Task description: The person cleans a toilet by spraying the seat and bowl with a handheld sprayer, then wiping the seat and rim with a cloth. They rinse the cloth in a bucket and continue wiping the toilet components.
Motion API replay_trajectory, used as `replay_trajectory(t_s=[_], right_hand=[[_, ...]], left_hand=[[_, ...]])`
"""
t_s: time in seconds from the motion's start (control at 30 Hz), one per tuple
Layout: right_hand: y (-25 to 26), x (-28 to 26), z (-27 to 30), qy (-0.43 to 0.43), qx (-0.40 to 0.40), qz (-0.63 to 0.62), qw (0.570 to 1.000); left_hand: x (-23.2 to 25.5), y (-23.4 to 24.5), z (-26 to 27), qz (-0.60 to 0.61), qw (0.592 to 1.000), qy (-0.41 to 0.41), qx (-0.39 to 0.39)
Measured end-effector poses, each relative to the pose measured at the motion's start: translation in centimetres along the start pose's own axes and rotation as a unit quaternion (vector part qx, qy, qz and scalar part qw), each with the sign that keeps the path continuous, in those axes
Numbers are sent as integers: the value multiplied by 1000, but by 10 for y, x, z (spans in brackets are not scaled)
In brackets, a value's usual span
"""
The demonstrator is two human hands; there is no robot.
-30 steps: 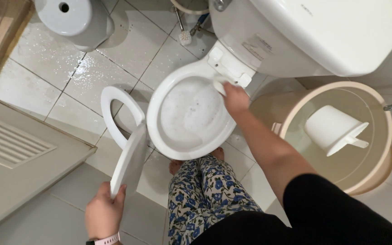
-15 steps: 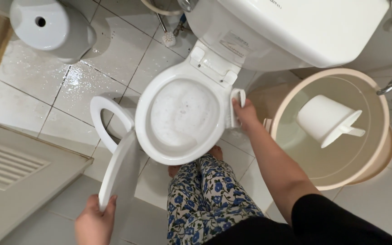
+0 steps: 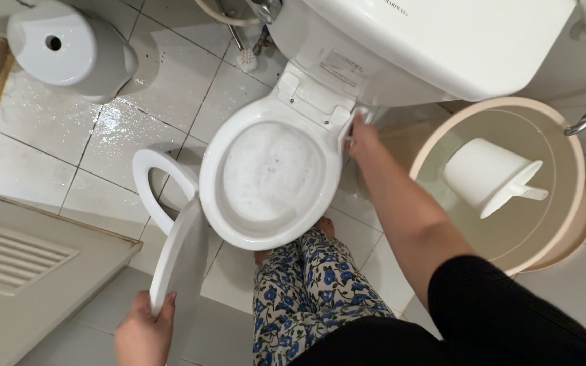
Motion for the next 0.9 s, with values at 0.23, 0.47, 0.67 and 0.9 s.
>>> replay_trajectory(t_s=[0.23, 0.47, 0.67, 0.9], right_hand=[[46, 67, 63, 148, 124, 348, 918], [4, 14, 51, 148, 162, 300, 928], [24, -3, 135, 327, 143, 420, 835], [-102, -74, 109, 433, 1, 701, 567]], left_hand=[[4, 0, -5, 22, 999, 13, -24], [9, 1, -6, 11, 1000, 2, -14], [14, 5, -7, 43, 998, 22, -39], [21, 15, -3, 42, 999, 13, -21]])
Point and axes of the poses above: each hand's wrist, its own z-axis away from the middle knuckle, its own y-axis out of the back of the hand, x = y × z, the point moved 2 cm from there along -z, towards the middle knuckle, and after that the axes turned 1 degree about z, right-handed, at the moved point
